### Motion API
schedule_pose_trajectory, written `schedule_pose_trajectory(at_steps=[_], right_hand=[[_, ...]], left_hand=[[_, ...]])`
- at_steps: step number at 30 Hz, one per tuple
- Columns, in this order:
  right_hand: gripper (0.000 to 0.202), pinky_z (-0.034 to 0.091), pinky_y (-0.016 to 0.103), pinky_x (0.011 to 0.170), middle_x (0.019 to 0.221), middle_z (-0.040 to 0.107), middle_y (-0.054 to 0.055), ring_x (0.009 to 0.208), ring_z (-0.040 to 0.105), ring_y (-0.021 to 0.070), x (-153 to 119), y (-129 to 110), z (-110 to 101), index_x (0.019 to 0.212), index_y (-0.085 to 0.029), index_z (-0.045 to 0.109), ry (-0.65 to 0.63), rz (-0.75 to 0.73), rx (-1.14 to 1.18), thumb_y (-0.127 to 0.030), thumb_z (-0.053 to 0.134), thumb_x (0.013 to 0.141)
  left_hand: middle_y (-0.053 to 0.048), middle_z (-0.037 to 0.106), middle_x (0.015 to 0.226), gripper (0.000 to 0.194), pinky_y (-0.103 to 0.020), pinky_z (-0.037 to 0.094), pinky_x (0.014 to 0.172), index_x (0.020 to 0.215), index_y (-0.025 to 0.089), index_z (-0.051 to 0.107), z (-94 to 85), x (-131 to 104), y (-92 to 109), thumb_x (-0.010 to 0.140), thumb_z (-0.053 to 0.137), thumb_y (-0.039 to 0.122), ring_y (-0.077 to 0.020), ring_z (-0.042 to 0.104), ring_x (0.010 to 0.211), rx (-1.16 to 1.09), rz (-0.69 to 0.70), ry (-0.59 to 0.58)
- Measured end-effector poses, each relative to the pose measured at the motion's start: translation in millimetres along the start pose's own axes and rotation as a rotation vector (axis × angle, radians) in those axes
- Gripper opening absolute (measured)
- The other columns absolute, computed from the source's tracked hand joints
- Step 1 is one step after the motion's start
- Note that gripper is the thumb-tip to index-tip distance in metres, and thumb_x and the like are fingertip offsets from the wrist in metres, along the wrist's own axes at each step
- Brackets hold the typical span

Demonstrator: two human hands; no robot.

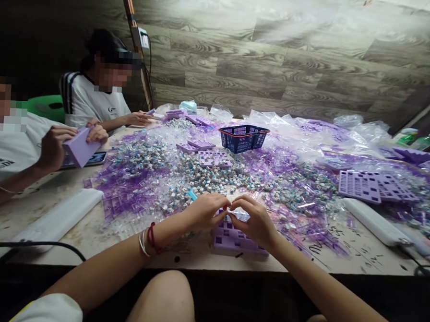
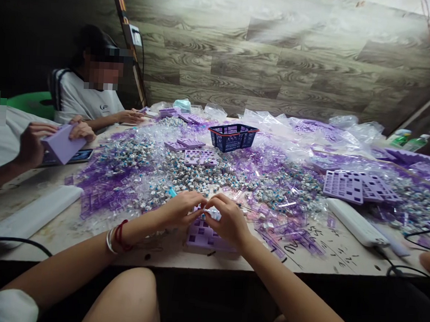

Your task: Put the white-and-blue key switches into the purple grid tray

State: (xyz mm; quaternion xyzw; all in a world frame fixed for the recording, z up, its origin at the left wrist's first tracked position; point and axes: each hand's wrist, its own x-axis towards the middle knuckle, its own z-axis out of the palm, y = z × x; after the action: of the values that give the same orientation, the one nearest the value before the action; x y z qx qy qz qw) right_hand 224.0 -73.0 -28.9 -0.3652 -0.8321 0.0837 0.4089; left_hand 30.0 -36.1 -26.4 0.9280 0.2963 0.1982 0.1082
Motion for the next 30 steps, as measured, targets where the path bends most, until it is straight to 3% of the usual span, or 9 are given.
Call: schedule_pose_trajectory(at_steps=[10, 17, 30], right_hand=[[0.013, 0.048, 0.032, 0.077, 0.084, 0.064, 0.003, 0.082, 0.061, 0.0194, -5, 3, 1, 0.083, -0.020, 0.059, -0.137, 0.071, -0.064, -0.009, 0.061, 0.075], [0.016, 0.047, 0.033, 0.079, 0.084, 0.066, 0.003, 0.085, 0.060, 0.0205, -2, -2, 0, 0.080, -0.020, 0.059, -0.167, 0.054, -0.126, -0.007, 0.063, 0.072], [0.015, 0.046, 0.033, 0.079, 0.083, 0.065, 0.004, 0.085, 0.059, 0.0204, -3, 3, 2, 0.081, -0.019, 0.060, -0.201, 0.050, -0.131, -0.007, 0.065, 0.071]], left_hand=[[-0.003, 0.060, 0.096, 0.013, -0.034, 0.030, 0.076, 0.098, 0.018, 0.059, -7.7, -1, 5, 0.089, 0.057, 0.027, -0.0204, 0.051, 0.092, 0.279, 0.105, -0.071], [-0.004, 0.060, 0.092, 0.014, -0.035, 0.030, 0.077, 0.093, 0.017, 0.060, -11.4, -1, 8, 0.081, 0.062, 0.024, -0.0215, 0.051, 0.092, 0.276, 0.087, -0.074], [-0.001, 0.059, 0.090, 0.015, -0.035, 0.031, 0.077, 0.093, 0.018, 0.059, -9.3, -2, 6, 0.080, 0.062, 0.023, -0.0199, 0.051, 0.090, 0.261, 0.102, -0.073]])
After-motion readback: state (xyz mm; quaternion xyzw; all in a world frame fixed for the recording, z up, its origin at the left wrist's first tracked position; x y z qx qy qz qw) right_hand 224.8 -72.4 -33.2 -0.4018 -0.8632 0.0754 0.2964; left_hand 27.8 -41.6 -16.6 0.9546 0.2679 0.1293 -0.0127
